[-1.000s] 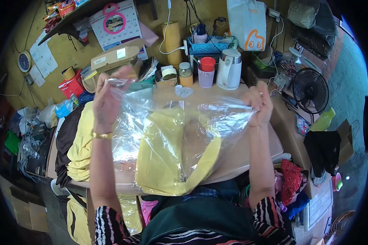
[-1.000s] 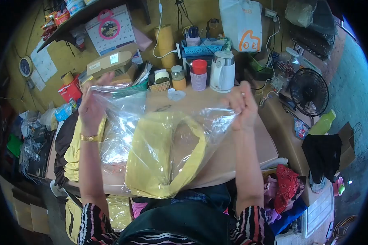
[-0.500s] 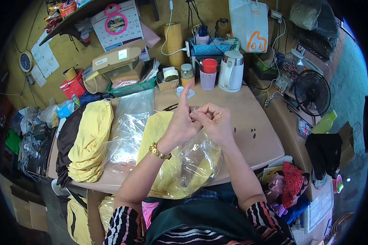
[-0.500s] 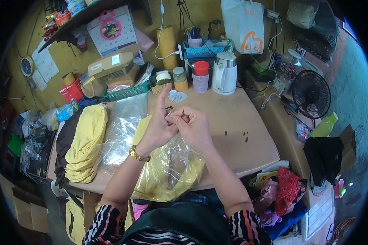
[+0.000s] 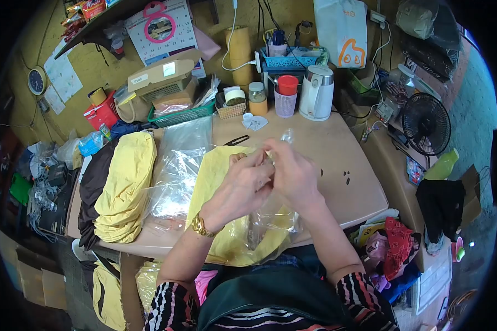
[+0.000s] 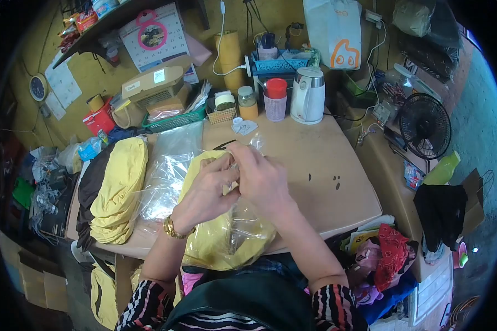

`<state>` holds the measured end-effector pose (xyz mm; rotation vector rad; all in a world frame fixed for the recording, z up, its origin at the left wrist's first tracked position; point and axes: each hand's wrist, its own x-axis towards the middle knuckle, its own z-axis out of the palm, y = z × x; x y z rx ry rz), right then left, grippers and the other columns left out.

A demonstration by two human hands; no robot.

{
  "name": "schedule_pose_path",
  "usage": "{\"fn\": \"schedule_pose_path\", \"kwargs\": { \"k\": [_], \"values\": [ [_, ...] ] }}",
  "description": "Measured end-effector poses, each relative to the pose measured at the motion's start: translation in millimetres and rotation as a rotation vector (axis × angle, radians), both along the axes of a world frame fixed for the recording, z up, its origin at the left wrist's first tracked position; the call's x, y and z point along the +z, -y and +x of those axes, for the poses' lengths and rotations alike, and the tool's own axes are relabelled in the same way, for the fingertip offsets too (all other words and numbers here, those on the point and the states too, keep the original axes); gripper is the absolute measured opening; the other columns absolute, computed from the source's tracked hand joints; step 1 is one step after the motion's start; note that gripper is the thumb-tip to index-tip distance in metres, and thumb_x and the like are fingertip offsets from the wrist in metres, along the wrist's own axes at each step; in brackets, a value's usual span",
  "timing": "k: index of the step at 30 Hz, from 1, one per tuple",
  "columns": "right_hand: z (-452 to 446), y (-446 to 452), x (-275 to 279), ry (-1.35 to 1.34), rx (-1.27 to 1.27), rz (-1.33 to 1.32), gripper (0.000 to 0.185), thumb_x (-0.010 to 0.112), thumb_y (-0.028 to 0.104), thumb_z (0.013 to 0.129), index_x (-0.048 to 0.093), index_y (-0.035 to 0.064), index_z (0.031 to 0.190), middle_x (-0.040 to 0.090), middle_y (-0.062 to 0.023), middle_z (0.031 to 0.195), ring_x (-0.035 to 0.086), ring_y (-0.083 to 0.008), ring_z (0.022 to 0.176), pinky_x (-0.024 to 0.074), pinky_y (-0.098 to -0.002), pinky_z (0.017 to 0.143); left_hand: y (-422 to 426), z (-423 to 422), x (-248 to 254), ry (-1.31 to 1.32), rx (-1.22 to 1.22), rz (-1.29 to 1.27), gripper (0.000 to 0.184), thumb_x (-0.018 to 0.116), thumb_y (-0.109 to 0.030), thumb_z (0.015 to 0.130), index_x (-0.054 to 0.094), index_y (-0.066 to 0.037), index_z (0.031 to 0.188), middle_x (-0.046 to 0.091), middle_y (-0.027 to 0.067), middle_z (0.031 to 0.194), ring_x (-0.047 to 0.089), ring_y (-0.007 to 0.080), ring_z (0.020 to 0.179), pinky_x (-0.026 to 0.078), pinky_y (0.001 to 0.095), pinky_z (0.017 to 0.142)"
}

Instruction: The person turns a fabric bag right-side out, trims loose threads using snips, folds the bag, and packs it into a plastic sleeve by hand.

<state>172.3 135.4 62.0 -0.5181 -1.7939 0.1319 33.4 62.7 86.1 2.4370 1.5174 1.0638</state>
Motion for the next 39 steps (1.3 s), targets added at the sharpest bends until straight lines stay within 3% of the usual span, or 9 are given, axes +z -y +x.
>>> {"fn": "schedule_pose_path", "kwargs": {
  "k": [6, 11, 13, 19, 23, 28, 34, 37, 39],
  "values": [
    [5, -13, 2, 0.445, 0.015, -0.519, 0.024, 0.051, 0.022, 0.097, 0.052, 0.0066, 0.116, 0.064, -0.0165, 0.078, 0.065, -0.0328, 0.085, 0.0492, -0.0389, 0.071, 7, 3, -26, -0.572, 0.344, 0.213, 0.020, 0.072, -0.012, 0.070, 0.070, -0.010, 0.090, 0.056, 0.0047, 0.096, 0.055, 0.0223, 0.093, 0.029, 0.0513, 0.100],
    [3, -43, -23, 0.174, 0.452, -0.726, 0.053, 0.034, 0.054, 0.100, 0.046, 0.0115, 0.130, 0.054, -0.0014, 0.068, 0.057, -0.0162, 0.068, 0.0449, -0.0300, 0.063, -11, 1, -46, -0.414, 0.412, 0.446, 0.020, 0.070, -0.010, 0.071, 0.070, -0.012, 0.091, 0.058, 0.0033, 0.100, 0.055, 0.0203, 0.091, 0.027, 0.0490, 0.103],
    [7, -37, -7, 0.214, 0.671, -1.020, 0.070, 0.022, 0.067, 0.095, 0.040, 0.0147, 0.138, 0.041, 0.0046, 0.067, 0.039, -0.0071, 0.061, 0.0358, -0.0231, 0.057, -15, -1, -51, -0.328, 0.363, 0.457, 0.020, 0.070, -0.009, 0.071, 0.070, -0.013, 0.090, 0.059, 0.0022, 0.100, 0.056, 0.0187, 0.090, 0.027, 0.0482, 0.102],
    [15, -29, 10, 0.396, 0.686, -1.066, 0.075, 0.020, 0.071, 0.093, 0.040, 0.0143, 0.138, 0.036, 0.0048, 0.064, 0.030, -0.0070, 0.054, 0.0286, -0.0226, 0.053, -23, -1, -51, -0.151, 0.300, 0.573, 0.017, 0.074, -0.011, 0.070, 0.068, -0.020, 0.084, 0.061, -0.0040, 0.096, 0.057, 0.0147, 0.091, 0.028, 0.0458, 0.100],
    [8, -30, 2, 0.275, 0.543, -0.977, 0.059, 0.036, 0.058, 0.099, 0.040, 0.0112, 0.136, 0.043, 0.0033, 0.064, 0.040, -0.0068, 0.053, 0.0350, -0.0232, 0.052, -22, 8, -51, -0.136, 0.361, 0.574, 0.014, 0.073, -0.012, 0.071, 0.065, -0.017, 0.080, 0.058, 0.0016, 0.107, 0.054, 0.0189, 0.101, 0.024, 0.0475, 0.104],
    [10, -30, -5, -0.155, 0.595, -1.003, 0.040, 0.056, 0.004, 0.094, 0.039, 0.0031, 0.129, 0.065, -0.0104, 0.074, 0.062, -0.0160, 0.062, 0.0502, -0.0286, 0.061, -5, 10, -46, -0.107, 0.431, 0.517, 0.013, 0.071, -0.013, 0.075, 0.061, -0.014, 0.083, 0.054, 0.0055, 0.120, 0.049, 0.0241, 0.115, 0.021, 0.0520, 0.107],
    [13, -33, -10, -0.761, 0.927, -1.286, 0.028, 0.052, 0.004, 0.095, 0.045, 0.0057, 0.123, 0.051, -0.0004, 0.061, 0.051, -0.0111, 0.052, 0.0462, -0.0266, 0.056, 6, 7, -46, 0.261, 0.190, 0.220, 0.013, 0.067, -0.018, 0.085, 0.063, -0.006, 0.081, 0.049, 0.0134, 0.123, 0.045, 0.0282, 0.117, 0.029, 0.0434, 0.104],
    [15, -37, -19, -0.796, 1.329, -1.228, 0.029, 0.065, 0.012, 0.090, 0.055, 0.0073, 0.117, 0.046, 0.0025, 0.063, 0.041, -0.0071, 0.048, 0.0385, -0.0214, 0.055, 10, -3, -50, 0.755, -0.058, -0.070, 0.016, 0.067, -0.017, 0.087, 0.063, -0.004, 0.080, 0.049, 0.0130, 0.121, 0.045, 0.0255, 0.115, 0.029, 0.0398, 0.102],
    [20, -23, -15, -0.386, 1.028, -1.000, 0.028, 0.071, 0.012, 0.086, 0.059, 0.0072, 0.111, 0.045, 0.0035, 0.065, 0.039, -0.0061, 0.050, 0.0363, -0.0207, 0.055, 13, -11, -50, 0.860, -0.059, -0.155, 0.018, 0.068, -0.019, 0.088, 0.064, -0.004, 0.080, 0.048, 0.0107, 0.118, 0.044, 0.0221, 0.112, 0.033, 0.0363, 0.098]
  ]
}}
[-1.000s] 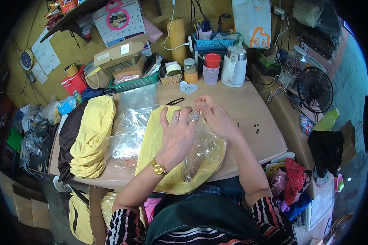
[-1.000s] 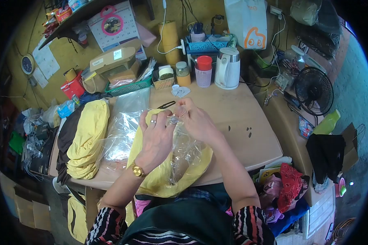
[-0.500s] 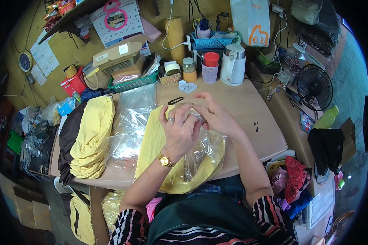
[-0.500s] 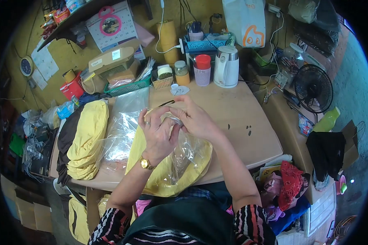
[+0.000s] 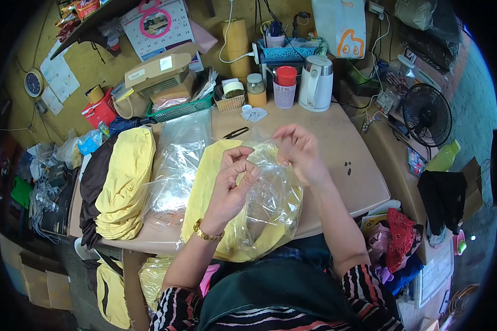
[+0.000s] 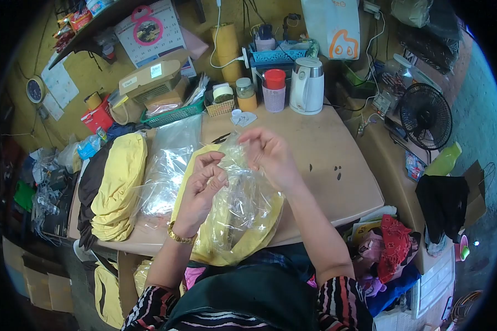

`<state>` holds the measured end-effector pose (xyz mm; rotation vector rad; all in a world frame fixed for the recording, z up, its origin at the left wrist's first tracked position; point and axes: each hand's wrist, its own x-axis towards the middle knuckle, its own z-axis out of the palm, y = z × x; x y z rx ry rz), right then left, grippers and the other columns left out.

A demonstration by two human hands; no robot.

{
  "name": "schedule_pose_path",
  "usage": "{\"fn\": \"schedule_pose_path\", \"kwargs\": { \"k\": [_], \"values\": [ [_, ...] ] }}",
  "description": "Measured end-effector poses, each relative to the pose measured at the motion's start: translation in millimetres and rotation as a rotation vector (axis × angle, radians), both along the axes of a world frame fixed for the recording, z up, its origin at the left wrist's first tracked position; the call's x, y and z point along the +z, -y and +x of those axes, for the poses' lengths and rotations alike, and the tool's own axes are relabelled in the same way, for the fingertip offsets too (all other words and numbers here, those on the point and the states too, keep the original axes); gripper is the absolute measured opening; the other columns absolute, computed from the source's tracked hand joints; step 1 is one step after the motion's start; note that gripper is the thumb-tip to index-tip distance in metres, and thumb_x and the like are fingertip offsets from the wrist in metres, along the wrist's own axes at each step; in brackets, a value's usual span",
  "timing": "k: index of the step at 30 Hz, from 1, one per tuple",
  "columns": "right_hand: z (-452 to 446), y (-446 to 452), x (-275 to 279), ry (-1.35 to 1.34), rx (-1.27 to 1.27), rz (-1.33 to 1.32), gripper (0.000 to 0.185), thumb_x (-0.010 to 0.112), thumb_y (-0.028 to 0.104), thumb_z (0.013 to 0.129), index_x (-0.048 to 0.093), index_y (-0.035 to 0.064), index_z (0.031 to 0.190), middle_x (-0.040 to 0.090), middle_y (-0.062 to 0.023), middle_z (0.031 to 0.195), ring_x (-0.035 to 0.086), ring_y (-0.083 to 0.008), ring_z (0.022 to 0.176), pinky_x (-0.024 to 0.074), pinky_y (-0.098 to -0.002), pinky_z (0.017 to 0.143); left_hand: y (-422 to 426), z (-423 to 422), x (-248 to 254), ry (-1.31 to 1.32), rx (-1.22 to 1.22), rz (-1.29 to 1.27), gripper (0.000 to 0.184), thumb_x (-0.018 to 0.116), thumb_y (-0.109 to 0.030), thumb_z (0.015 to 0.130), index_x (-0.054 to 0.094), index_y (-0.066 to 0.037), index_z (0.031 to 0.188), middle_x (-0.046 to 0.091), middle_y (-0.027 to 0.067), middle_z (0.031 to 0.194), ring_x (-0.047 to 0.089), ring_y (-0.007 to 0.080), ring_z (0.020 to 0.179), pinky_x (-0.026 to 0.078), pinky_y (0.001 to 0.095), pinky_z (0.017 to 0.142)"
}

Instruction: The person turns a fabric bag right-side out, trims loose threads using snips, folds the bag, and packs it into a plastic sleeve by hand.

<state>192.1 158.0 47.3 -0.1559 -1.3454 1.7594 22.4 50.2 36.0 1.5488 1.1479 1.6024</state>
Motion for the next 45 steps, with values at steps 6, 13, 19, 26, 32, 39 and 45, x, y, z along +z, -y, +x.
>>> {"fn": "schedule_pose_path", "kwargs": {
  "k": [6, 13, 19, 26, 32, 39, 45],
  "values": [
    [-2, 28, 18, 0.446, -0.238, 0.694, 0.034, 0.083, 0.008, 0.068, 0.066, 0.0052, 0.097, 0.042, 0.0021, 0.066, 0.038, -0.0108, 0.056, 0.0321, -0.0257, 0.052, 15, -4, 23, -0.328, 0.129, 0.029, 0.015, 0.070, -0.017, 0.085, 0.065, -0.004, 0.083, 0.049, 0.0095, 0.112, 0.045, 0.0219, 0.108, 0.034, 0.0349, 0.097],
    [-3, 32, 15, 0.455, -0.309, 0.794, 0.024, 0.077, 0.004, 0.073, 0.066, 0.0013, 0.093, 0.054, -0.0056, 0.077, 0.052, -0.0164, 0.067, 0.0433, -0.0299, 0.059, 11, -6, 19, -0.251, 0.113, 0.049, 0.016, 0.070, -0.019, 0.086, 0.065, -0.004, 0.084, 0.050, 0.0080, 0.110, 0.046, 0.0202, 0.106, 0.035, 0.0332, 0.095],
    [-6, 19, 2, 0.452, -0.185, 0.715, 0.014, 0.072, 0.000, 0.077, 0.069, -0.0006, 0.091, 0.058, -0.0061, 0.081, 0.056, -0.0154, 0.070, 0.0425, -0.0268, 0.062, 6, -10, 3, -0.018, 0.017, -0.063, 0.019, 0.069, -0.021, 0.088, 0.064, -0.003, 0.083, 0.050, 0.0058, 0.108, 0.046, 0.0186, 0.106, 0.035, 0.0315, 0.095],
    [-7, 2, -8, 0.321, -0.253, 0.421, 0.004, 0.068, 0.003, 0.084, 0.067, 0.0005, 0.087, 0.061, -0.0007, 0.079, 0.053, -0.0066, 0.068, 0.0417, -0.0236, 0.062, 19, 5, -2, -0.922, 0.417, 0.179, 0.012, 0.075, -0.014, 0.073, 0.068, -0.014, 0.083, 0.053, 0.0072, 0.112, 0.048, 0.0267, 0.103, 0.036, 0.0416, 0.090],
    [-15, -4, -31, 0.249, -0.334, 0.210, 0.009, 0.066, 0.009, 0.091, 0.065, 0.0002, 0.088, 0.059, 0.0031, 0.074, 0.050, -0.0035, 0.068, 0.0409, -0.0210, 0.062, 18, -18, -2, -0.990, 0.423, 0.101, 0.029, 0.066, 0.000, 0.074, 0.069, -0.015, 0.099, 0.055, 0.0090, 0.114, 0.055, 0.0259, 0.098, 0.046, 0.0390, 0.080],
    [-23, 21, -16, 0.257, -0.253, 0.094, 0.013, 0.064, 0.012, 0.093, 0.066, 0.0000, 0.088, 0.056, 0.0027, 0.071, 0.049, -0.0047, 0.066, 0.0408, -0.0215, 0.060, 6, 34, 15, 0.069, 0.172, 0.057, 0.051, 0.071, -0.004, 0.084, 0.051, 0.001, 0.130, 0.054, 0.0074, 0.110, 0.055, 0.0057, 0.066, 0.047, 0.0188, 0.056],
    [-22, 18, -21, 0.175, -0.380, 0.334, 0.015, 0.062, 0.010, 0.093, 0.068, -0.0029, 0.097, 0.056, -0.0029, 0.081, 0.051, -0.0076, 0.073, 0.0429, -0.0231, 0.062, -20, 34, -28, 0.182, 0.174, 0.088, 0.028, 0.070, 0.000, 0.084, 0.065, 0.004, 0.112, 0.055, 0.0044, 0.099, 0.062, 0.0094, 0.071, 0.054, 0.0218, 0.061]
  ]
}}
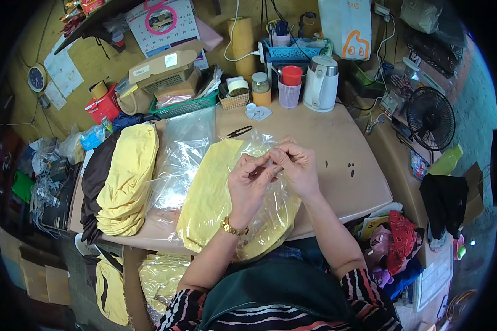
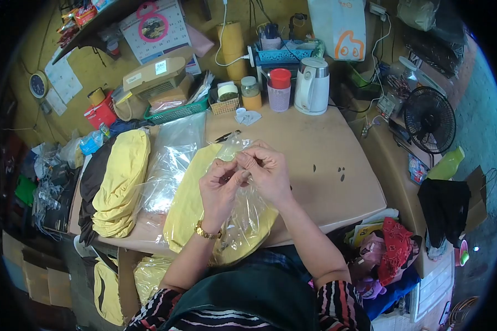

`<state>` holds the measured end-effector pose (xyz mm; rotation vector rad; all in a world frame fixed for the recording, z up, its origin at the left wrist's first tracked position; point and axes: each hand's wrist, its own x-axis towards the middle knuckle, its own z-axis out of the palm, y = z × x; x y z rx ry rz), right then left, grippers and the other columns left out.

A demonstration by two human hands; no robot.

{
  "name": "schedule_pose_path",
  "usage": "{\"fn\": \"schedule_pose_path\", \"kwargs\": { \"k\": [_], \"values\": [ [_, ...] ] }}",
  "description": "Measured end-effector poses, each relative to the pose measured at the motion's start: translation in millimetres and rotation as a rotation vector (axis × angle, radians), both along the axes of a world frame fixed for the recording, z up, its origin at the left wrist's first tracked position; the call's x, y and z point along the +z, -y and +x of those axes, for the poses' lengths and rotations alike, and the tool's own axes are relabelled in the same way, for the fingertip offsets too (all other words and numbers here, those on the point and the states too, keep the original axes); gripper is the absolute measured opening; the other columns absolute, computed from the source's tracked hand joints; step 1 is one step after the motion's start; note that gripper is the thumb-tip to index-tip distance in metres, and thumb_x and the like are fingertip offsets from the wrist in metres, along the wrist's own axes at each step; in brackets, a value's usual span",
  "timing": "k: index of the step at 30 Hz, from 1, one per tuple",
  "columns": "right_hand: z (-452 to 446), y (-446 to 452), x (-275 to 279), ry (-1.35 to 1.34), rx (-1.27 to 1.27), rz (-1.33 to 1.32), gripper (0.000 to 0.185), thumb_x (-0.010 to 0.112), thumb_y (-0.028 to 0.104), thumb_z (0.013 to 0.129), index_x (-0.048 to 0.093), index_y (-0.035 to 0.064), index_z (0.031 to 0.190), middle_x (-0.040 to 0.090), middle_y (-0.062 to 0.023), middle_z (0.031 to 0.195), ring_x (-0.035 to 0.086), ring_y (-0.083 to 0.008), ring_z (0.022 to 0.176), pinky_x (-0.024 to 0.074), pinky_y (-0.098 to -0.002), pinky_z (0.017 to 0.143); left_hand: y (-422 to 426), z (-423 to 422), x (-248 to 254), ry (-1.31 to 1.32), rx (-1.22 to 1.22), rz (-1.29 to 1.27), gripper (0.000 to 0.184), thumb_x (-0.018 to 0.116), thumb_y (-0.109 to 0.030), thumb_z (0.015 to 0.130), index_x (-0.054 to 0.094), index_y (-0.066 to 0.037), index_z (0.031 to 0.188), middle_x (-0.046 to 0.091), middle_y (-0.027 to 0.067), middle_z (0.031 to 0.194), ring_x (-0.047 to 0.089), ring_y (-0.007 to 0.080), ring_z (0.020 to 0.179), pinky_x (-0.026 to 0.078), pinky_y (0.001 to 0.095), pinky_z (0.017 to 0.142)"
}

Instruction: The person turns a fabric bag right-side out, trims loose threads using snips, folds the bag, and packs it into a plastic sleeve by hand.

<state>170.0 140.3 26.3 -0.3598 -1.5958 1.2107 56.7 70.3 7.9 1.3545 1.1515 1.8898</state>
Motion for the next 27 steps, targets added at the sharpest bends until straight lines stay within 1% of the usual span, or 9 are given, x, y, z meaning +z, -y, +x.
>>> {"fn": "schedule_pose_path", "kwargs": {
  "k": [5, 7, 14, 16, 17, 20, 22, 26, 27],
  "values": [
    [11, 6, 18, 0.095, -0.065, 0.041, 0.011, 0.061, 0.002, 0.089, 0.069, -0.0047, 0.093, 0.057, -0.0077, 0.083, 0.059, -0.0159, 0.077, 0.0477, -0.0302, 0.066, 2, -15, 6, -0.005, 0.003, -0.056, 0.015, 0.067, 0.000, 0.087, 0.067, 0.004, 0.102, 0.058, 0.0045, 0.090, 0.063, 0.0113, 0.074, 0.056, 0.0239, 0.062],
    [20, 6, 21, 0.408, -0.283, 0.404, 0.010, 0.061, 0.000, 0.086, 0.070, -0.0027, 0.090, 0.060, -0.0108, 0.078, 0.061, -0.0223, 0.075, 0.0478, -0.0300, 0.069, 5, -18, 4, 0.062, -0.071, 0.016, 0.011, 0.065, -0.005, 0.090, 0.067, 0.003, 0.098, 0.062, 0.0067, 0.093, 0.063, 0.0112, 0.075, 0.055, 0.0238, 0.063],
    [28, -4, 12, 0.519, -0.177, 0.381, 0.013, 0.062, -0.004, 0.082, 0.070, -0.0007, 0.091, 0.060, -0.0117, 0.076, 0.060, -0.0252, 0.068, 0.0468, -0.0312, 0.063, 8, -22, 3, 0.265, -0.320, 0.058, 0.008, 0.062, -0.009, 0.093, 0.064, -0.002, 0.092, 0.066, 0.0117, 0.102, 0.061, 0.0099, 0.074, 0.053, 0.0238, 0.067],
    [30, -7, 11, 0.532, -0.145, 0.344, 0.011, 0.062, -0.003, 0.082, 0.069, -0.0013, 0.090, 0.060, -0.0120, 0.077, 0.060, -0.0248, 0.067, 0.0458, -0.0301, 0.062, 8, -23, -3, 0.545, -0.427, 0.044, 0.007, 0.061, -0.008, 0.094, 0.063, -0.001, 0.091, 0.067, 0.0122, 0.099, 0.060, 0.0095, 0.075, 0.053, 0.0234, 0.068],
    [32, -8, 11, 0.530, -0.147, 0.344, 0.011, 0.062, -0.003, 0.082, 0.069, -0.0013, 0.090, 0.060, -0.0120, 0.077, 0.060, -0.0248, 0.067, 0.0458, -0.0301, 0.062, 8, -25, -3, 0.542, -0.428, 0.044, 0.007, 0.061, -0.008, 0.094, 0.063, -0.001, 0.091, 0.067, 0.0122, 0.099, 0.060, 0.0095, 0.075, 0.053, 0.0234, 0.068],
    [34, -8, 11, 0.548, -0.100, 0.218, 0.011, 0.063, -0.001, 0.081, 0.069, -0.0003, 0.089, 0.063, -0.0125, 0.087, 0.063, -0.0290, 0.075, 0.0500, -0.0372, 0.068, 6, -28, 0, 0.389, -0.244, -0.093, 0.007, 0.061, -0.006, 0.093, 0.063, -0.001, 0.088, 0.068, 0.0101, 0.092, 0.061, 0.0093, 0.071, 0.053, 0.0235, 0.066],
    [33, 3, 16, 0.311, -0.153, 0.381, 0.007, 0.066, 0.000, 0.079, 0.068, 0.0004, 0.085, 0.064, -0.0105, 0.091, 0.063, -0.0256, 0.074, 0.0499, -0.0352, 0.067, 5, -27, 5, 0.080, -0.074, -0.228, 0.008, 0.064, -0.005, 0.091, 0.064, 0.001, 0.085, 0.068, 0.0076, 0.086, 0.062, 0.0100, 0.067, 0.054, 0.0244, 0.063],
    [22, 16, 28, 0.395, -0.238, 0.682, 0.006, 0.069, 0.000, 0.077, 0.066, 0.0022, 0.082, 0.065, -0.0079, 0.094, 0.062, -0.0237, 0.072, 0.0499, -0.0332, 0.067, 8, -19, 17, -0.202, 0.050, -0.237, 0.006, 0.069, -0.002, 0.085, 0.066, 0.003, 0.085, 0.069, 0.0083, 0.084, 0.065, 0.0119, 0.068, 0.055, 0.0246, 0.061],
    [17, 11, 22, 0.363, -0.261, 0.754, 0.008, 0.069, -0.001, 0.077, 0.065, 0.0024, 0.082, 0.065, -0.0075, 0.091, 0.061, -0.0235, 0.070, 0.0499, -0.0317, 0.065, 10, -18, 22, -0.432, 0.133, -0.190, 0.006, 0.069, 0.000, 0.083, 0.066, 0.004, 0.086, 0.068, 0.0089, 0.082, 0.066, 0.0138, 0.068, 0.054, 0.0252, 0.061]
  ]
}}
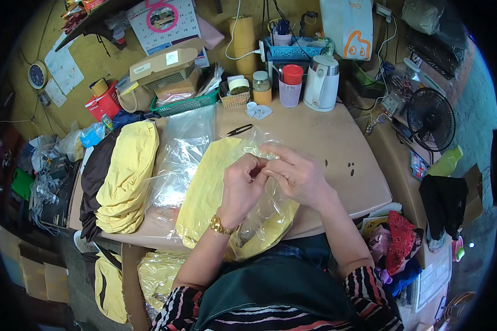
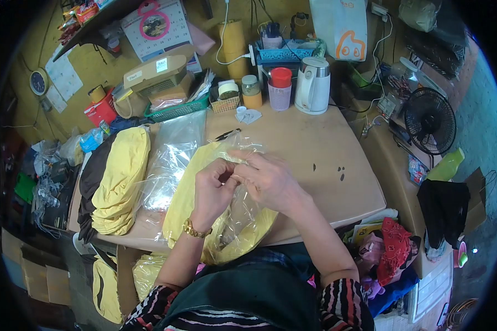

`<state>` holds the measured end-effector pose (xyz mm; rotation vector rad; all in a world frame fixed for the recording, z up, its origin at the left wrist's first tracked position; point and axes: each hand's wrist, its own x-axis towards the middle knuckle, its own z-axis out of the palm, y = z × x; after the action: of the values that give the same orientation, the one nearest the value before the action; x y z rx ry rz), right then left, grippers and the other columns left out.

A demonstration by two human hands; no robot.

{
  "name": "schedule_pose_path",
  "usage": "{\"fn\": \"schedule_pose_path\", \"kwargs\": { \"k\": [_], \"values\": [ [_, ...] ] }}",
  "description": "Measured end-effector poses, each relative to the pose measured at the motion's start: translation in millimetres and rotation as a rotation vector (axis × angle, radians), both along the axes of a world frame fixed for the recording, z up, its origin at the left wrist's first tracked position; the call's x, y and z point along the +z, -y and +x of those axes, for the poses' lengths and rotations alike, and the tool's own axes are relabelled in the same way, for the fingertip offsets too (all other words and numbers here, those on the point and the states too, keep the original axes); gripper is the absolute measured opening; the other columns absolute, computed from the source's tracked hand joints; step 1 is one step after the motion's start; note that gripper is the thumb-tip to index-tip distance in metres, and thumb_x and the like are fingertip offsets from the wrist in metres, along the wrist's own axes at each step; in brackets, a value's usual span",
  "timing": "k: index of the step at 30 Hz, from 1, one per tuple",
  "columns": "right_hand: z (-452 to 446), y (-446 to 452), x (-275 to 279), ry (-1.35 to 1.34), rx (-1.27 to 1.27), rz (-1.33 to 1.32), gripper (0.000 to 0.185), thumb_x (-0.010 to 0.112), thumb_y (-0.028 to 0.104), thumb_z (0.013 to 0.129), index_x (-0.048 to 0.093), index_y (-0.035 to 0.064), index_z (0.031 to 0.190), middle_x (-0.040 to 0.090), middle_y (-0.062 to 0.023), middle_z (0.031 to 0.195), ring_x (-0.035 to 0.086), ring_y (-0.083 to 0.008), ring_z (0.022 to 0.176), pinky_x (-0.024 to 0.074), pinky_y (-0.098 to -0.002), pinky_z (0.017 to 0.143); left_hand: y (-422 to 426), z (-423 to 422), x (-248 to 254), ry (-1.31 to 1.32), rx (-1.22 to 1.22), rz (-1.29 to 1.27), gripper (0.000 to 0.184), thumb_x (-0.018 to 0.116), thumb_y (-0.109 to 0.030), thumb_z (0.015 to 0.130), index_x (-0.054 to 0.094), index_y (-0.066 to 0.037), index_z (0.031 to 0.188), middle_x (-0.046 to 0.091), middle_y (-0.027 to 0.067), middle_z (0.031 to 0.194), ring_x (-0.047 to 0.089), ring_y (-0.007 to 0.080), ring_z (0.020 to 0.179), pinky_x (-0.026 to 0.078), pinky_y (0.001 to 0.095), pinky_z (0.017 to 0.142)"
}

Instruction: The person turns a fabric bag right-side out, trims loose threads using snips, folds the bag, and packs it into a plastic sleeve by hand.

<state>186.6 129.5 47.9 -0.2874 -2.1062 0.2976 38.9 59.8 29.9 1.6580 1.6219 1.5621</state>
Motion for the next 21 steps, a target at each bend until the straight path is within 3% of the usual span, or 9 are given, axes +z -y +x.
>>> {"fn": "schedule_pose_path", "kwargs": {
  "k": [1, 5, 7, 11, 13, 14, 16, 19, 21],
  "values": [
    [-2, -3, -5, -0.024, 0.002, 0.076, 0.009, 0.070, -0.002, 0.076, 0.064, 0.0026, 0.082, 0.065, -0.0070, 0.088, 0.061, -0.0232, 0.068, 0.0500, -0.0303, 0.064, 3, 1, 4, -0.237, 0.050, 0.045, 0.007, 0.070, 0.001, 0.081, 0.066, 0.004, 0.086, 0.067, 0.0096, 0.081, 0.067, 0.0156, 0.068, 0.054, 0.0257, 0.060],
    [-3, -1, -13, -0.088, -0.069, -0.212, 0.010, 0.069, -0.002, 0.078, 0.063, 0.0021, 0.084, 0.065, -0.0065, 0.083, 0.061, -0.0200, 0.065, 0.0496, -0.0278, 0.060, 10, 5, 9, -0.043, -0.021, 0.090, 0.010, 0.068, 0.005, 0.080, 0.066, 0.002, 0.089, 0.065, 0.0078, 0.082, 0.067, 0.0134, 0.073, 0.055, 0.0244, 0.067],
    [-7, 0, -16, -0.364, 0.135, -0.946, 0.008, 0.068, -0.002, 0.081, 0.064, 0.0004, 0.087, 0.063, -0.0076, 0.078, 0.061, -0.0168, 0.063, 0.0476, -0.0265, 0.057, 14, 6, 10, -0.080, -0.042, 0.105, 0.010, 0.067, 0.004, 0.081, 0.067, 0.003, 0.091, 0.065, 0.0089, 0.086, 0.067, 0.0137, 0.074, 0.055, 0.0251, 0.067],
    [-3, 10, -15, -0.278, 0.060, -0.918, 0.007, 0.066, -0.003, 0.083, 0.065, -0.0008, 0.089, 0.062, -0.0074, 0.077, 0.060, -0.0145, 0.066, 0.0464, -0.0270, 0.058, 15, 7, 11, -0.020, -0.066, 0.061, 0.008, 0.066, 0.004, 0.082, 0.067, 0.004, 0.091, 0.065, 0.0088, 0.086, 0.067, 0.0139, 0.075, 0.055, 0.0250, 0.069],
    [4, 10, -13, -0.116, 0.032, -0.557, 0.010, 0.066, -0.004, 0.083, 0.066, -0.0017, 0.093, 0.061, -0.0089, 0.078, 0.061, -0.0170, 0.069, 0.0470, -0.0273, 0.060, 15, 6, 10, 0.060, -0.079, 0.014, 0.009, 0.065, 0.005, 0.082, 0.067, 0.005, 0.091, 0.065, 0.0087, 0.086, 0.068, 0.0143, 0.077, 0.056, 0.0258, 0.070],
    [7, 11, -11, -0.114, 0.032, -0.557, 0.010, 0.066, -0.004, 0.083, 0.066, -0.0017, 0.093, 0.061, -0.0089, 0.078, 0.061, -0.0170, 0.069, 0.0470, -0.0273, 0.060, 16, 5, 10, 0.061, -0.079, 0.014, 0.009, 0.065, 0.005, 0.082, 0.067, 0.005, 0.091, 0.065, 0.0087, 0.086, 0.068, 0.0143, 0.077, 0.056, 0.0258, 0.070],
    [13, 14, -5, 0.004, 0.004, -0.473, 0.011, 0.065, -0.004, 0.083, 0.064, -0.0029, 0.093, 0.061, -0.0108, 0.080, 0.062, -0.0195, 0.071, 0.0472, -0.0277, 0.062, 18, 3, 11, -0.080, -0.087, 0.016, 0.016, 0.064, 0.006, 0.082, 0.061, 0.005, 0.098, 0.066, 0.0095, 0.088, 0.069, 0.0148, 0.079, 0.056, 0.0266, 0.071],
    [16, 18, 2, 0.032, -0.079, -0.236, 0.011, 0.064, -0.006, 0.081, 0.064, -0.0037, 0.092, 0.060, -0.0124, 0.081, 0.061, -0.0222, 0.069, 0.0470, -0.0290, 0.061, 18, 12, 8, -0.048, -0.049, 0.102, 0.028, 0.064, 0.004, 0.080, 0.054, 0.000, 0.105, 0.067, 0.0130, 0.089, 0.070, 0.0210, 0.077, 0.055, 0.0279, 0.063],
    [17, 14, -3, 0.026, -0.021, -0.274, 0.009, 0.064, -0.003, 0.084, 0.064, -0.0023, 0.092, 0.060, -0.0097, 0.080, 0.058, -0.0186, 0.066, 0.0449, -0.0280, 0.059, 15, 8, 5, -0.017, -0.073, 0.105, 0.032, 0.065, 0.004, 0.079, 0.050, -0.001, 0.106, 0.067, 0.0130, 0.089, 0.070, 0.0213, 0.077, 0.055, 0.0282, 0.063]
  ]
}}
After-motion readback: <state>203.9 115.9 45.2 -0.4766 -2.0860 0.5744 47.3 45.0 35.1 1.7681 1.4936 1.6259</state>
